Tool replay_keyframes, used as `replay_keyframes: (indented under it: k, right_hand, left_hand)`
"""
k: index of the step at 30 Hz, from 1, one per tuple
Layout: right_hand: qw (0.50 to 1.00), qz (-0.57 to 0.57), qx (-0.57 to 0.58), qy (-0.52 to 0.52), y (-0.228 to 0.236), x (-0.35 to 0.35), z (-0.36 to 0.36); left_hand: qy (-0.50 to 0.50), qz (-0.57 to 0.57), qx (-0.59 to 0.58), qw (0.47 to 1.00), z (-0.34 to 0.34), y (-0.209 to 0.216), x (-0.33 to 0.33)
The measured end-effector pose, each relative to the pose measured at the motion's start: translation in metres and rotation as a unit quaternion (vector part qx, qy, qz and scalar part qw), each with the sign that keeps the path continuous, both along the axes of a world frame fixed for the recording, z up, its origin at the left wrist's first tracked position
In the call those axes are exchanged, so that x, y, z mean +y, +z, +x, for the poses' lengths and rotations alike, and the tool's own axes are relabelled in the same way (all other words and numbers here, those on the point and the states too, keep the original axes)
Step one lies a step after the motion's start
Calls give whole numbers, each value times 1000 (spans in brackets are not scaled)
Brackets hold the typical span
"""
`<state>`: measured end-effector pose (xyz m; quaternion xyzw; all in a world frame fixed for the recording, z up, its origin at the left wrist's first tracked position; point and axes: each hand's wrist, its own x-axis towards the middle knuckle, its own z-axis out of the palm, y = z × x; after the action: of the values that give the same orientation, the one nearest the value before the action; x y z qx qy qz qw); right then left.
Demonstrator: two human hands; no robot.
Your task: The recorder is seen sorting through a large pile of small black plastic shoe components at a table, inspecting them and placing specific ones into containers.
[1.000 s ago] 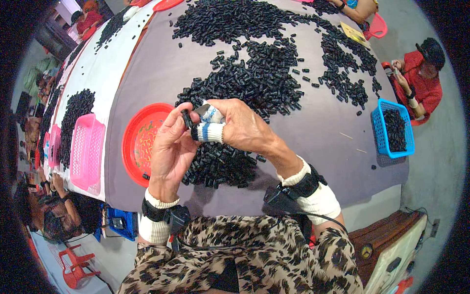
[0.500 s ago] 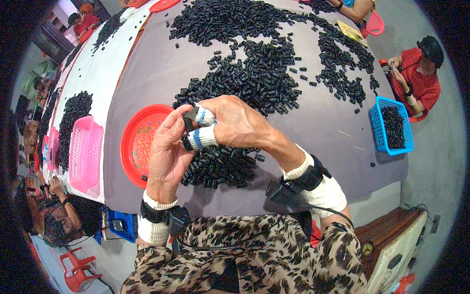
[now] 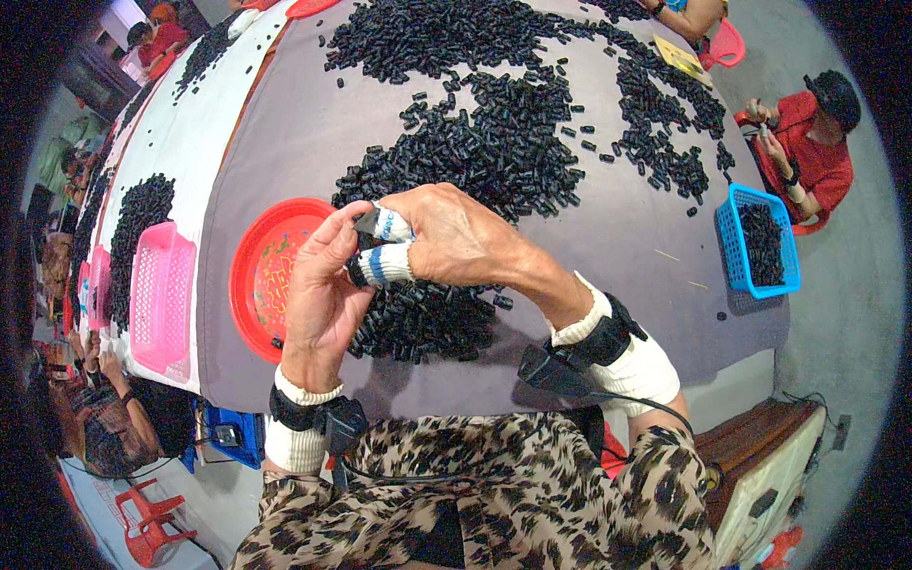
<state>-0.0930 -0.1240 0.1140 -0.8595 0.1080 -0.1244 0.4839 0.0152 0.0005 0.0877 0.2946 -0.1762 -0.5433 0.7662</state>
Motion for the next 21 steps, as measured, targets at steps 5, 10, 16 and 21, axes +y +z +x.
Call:
replay_keyframes:
  k: [5,10,16,21]
  right_hand:
    - [1000,0,-2,19,3,0,0]
    - [999,-21,-19,32,1,-2,-2]
    - [998,60,5,-1,10,-3,-6]
    - [997,70,15,7,14,-1,-8]
  left_hand:
    - [4,11,-6,1000,0,1,0]
    - [3,23,6,1000,-1,1,-2]
    - [-29,-39,82,995,-4,3,-3]
    - [-36,-36,82,995,-7,0,-2]
